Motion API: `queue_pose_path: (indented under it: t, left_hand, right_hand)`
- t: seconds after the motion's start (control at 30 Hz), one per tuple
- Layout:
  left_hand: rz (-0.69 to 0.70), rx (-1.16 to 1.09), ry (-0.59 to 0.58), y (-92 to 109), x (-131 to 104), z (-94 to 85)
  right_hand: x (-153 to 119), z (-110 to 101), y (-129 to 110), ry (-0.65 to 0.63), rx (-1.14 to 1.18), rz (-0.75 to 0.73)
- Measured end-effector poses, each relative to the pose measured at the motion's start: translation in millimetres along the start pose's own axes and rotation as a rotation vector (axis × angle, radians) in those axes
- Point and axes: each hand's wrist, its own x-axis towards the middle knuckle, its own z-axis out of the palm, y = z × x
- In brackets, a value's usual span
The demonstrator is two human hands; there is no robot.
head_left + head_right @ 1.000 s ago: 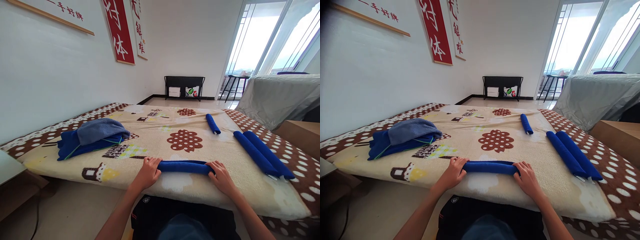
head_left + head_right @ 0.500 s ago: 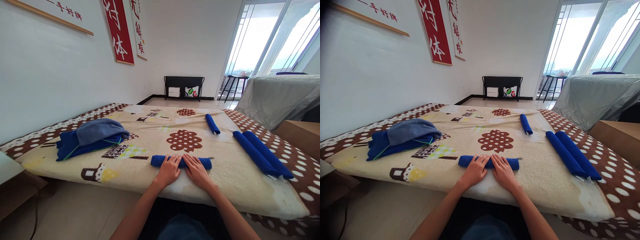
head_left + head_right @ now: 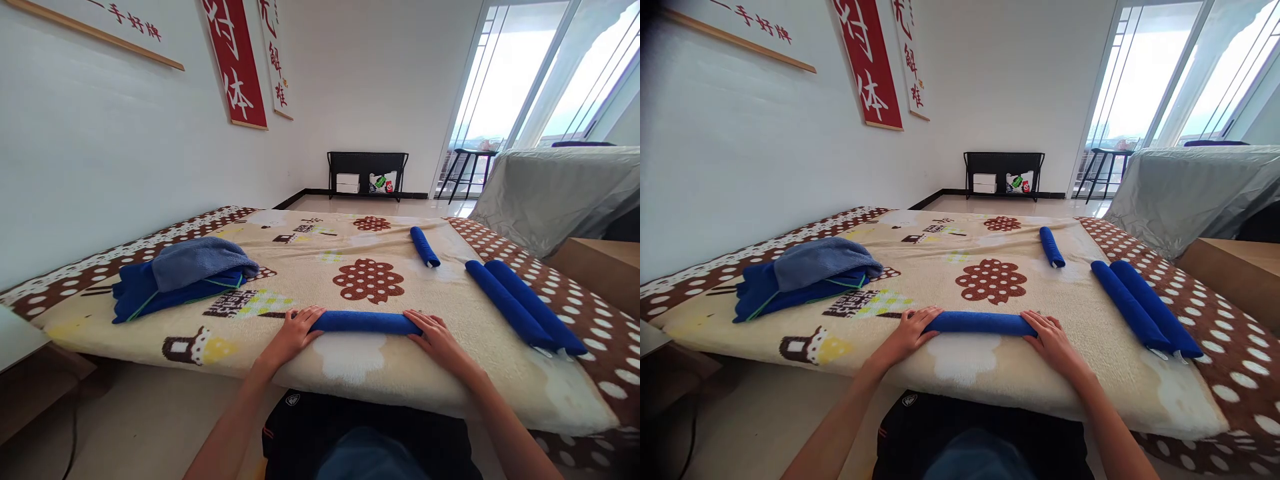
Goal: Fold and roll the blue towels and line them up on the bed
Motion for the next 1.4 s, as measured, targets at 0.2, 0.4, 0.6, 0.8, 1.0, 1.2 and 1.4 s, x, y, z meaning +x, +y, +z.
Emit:
queue_pose_path:
  t: [0.2,0.4,0.6,0.8,1.0,1.2,1.4]
  left_hand:
    - [-0.007,-0.054,-0.054,-6,2,-7.0]
    - [0.006,-0.087,-0.034,-9,3,-8.1]
    - [-0.007,-0.121,-0.031,-7,3,-9.9]
    - [-0.017,-0.165,-0.019,-6,2,-13.0]
    - [0.016,-0.165,0.022,20,-3,-11.1]
    - [-0.020,-0.440,0.011,84,15,-3.4]
    - [-0.059,-0.680,-0.083,134,32,11.3]
  right_hand:
    - [4,-2,2,0.020,0.021,-0.040]
    - [2,0,4,0.058,0.029,-0.050]
    - [4,1,8,0.069,0.045,-0.033]
    - [8,-31,0,0.005,0.110,-0.041]
    - [24,-120,-24,0.065,0.253,-0.001]
    - [76,-200,-82,0.327,0.221,-0.160]
    - [118,-233,-144,0.306,0.181,-0.272]
